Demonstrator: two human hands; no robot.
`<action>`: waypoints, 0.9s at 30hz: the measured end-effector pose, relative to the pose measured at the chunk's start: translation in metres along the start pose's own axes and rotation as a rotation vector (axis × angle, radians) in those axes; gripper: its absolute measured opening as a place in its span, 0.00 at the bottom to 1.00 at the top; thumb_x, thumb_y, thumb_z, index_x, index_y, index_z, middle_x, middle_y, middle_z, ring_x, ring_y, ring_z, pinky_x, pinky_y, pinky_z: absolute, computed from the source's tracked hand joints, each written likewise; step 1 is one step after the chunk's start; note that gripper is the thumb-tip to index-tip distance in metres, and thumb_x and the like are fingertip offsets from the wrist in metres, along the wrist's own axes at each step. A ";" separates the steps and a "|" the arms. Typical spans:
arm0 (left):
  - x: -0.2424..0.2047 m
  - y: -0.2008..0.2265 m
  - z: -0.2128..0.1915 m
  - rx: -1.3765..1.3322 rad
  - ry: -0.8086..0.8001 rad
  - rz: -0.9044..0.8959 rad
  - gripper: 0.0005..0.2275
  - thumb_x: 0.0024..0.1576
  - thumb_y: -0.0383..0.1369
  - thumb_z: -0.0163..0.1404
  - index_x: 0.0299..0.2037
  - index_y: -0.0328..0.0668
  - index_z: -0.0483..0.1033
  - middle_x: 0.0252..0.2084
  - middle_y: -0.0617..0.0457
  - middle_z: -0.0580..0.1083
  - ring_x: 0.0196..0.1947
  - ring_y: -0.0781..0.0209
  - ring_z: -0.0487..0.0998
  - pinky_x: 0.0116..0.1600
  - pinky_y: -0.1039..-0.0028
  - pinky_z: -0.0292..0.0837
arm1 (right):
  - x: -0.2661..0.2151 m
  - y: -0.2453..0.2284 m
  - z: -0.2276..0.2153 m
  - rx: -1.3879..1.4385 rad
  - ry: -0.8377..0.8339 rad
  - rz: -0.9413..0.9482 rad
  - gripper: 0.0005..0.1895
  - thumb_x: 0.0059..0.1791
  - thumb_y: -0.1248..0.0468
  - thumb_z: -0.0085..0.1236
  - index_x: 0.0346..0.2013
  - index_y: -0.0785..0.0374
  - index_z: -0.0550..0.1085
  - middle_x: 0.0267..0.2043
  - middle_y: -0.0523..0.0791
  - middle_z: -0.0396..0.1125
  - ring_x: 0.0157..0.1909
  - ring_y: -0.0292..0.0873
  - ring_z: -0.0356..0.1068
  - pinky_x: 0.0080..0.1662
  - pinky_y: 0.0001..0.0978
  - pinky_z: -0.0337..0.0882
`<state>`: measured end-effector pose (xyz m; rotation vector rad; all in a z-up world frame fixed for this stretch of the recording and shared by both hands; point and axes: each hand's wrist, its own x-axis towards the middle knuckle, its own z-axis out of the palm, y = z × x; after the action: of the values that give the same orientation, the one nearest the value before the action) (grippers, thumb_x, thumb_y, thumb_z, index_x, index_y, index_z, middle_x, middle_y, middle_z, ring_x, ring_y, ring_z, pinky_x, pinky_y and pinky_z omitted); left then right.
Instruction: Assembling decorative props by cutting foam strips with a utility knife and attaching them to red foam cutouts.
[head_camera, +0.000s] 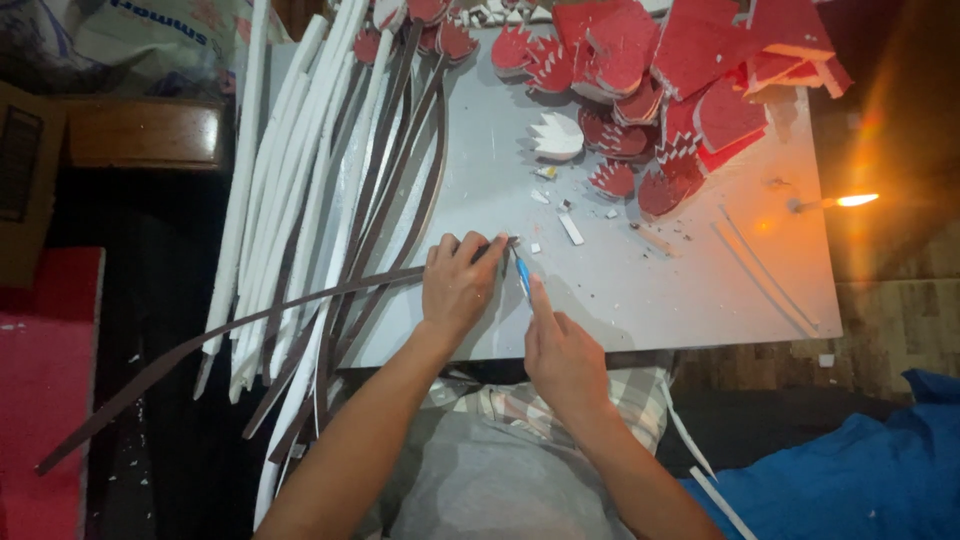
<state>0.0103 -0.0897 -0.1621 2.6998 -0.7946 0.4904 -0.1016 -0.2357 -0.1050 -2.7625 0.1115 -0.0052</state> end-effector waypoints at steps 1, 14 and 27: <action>0.002 0.000 0.000 0.002 0.003 0.000 0.10 0.59 0.32 0.53 0.49 0.53 0.80 0.38 0.57 0.69 0.36 0.56 0.71 0.39 0.65 0.71 | -0.001 0.001 0.002 0.000 0.003 -0.003 0.27 0.56 0.61 0.43 0.71 0.55 0.63 0.27 0.48 0.73 0.29 0.47 0.77 0.33 0.38 0.77; 0.007 0.012 -0.016 -0.014 0.157 -0.078 0.13 0.54 0.28 0.57 0.50 0.46 0.80 0.44 0.57 0.69 0.38 0.57 0.66 0.49 0.67 0.62 | -0.037 0.024 -0.010 0.145 -0.049 0.115 0.33 0.47 0.62 0.53 0.68 0.47 0.66 0.33 0.47 0.75 0.27 0.50 0.73 0.30 0.40 0.71; 0.001 0.006 -0.004 0.173 0.093 -0.046 0.10 0.60 0.40 0.53 0.50 0.54 0.76 0.44 0.58 0.68 0.46 0.58 0.70 0.51 0.61 0.62 | 0.112 0.035 0.030 0.324 0.332 -0.027 0.23 0.49 0.52 0.60 0.56 0.56 0.77 0.42 0.47 0.74 0.42 0.49 0.76 0.45 0.40 0.76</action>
<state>0.0065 -0.0936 -0.1567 2.8205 -0.6923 0.6985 0.0075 -0.2659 -0.1473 -2.4165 0.1457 -0.4501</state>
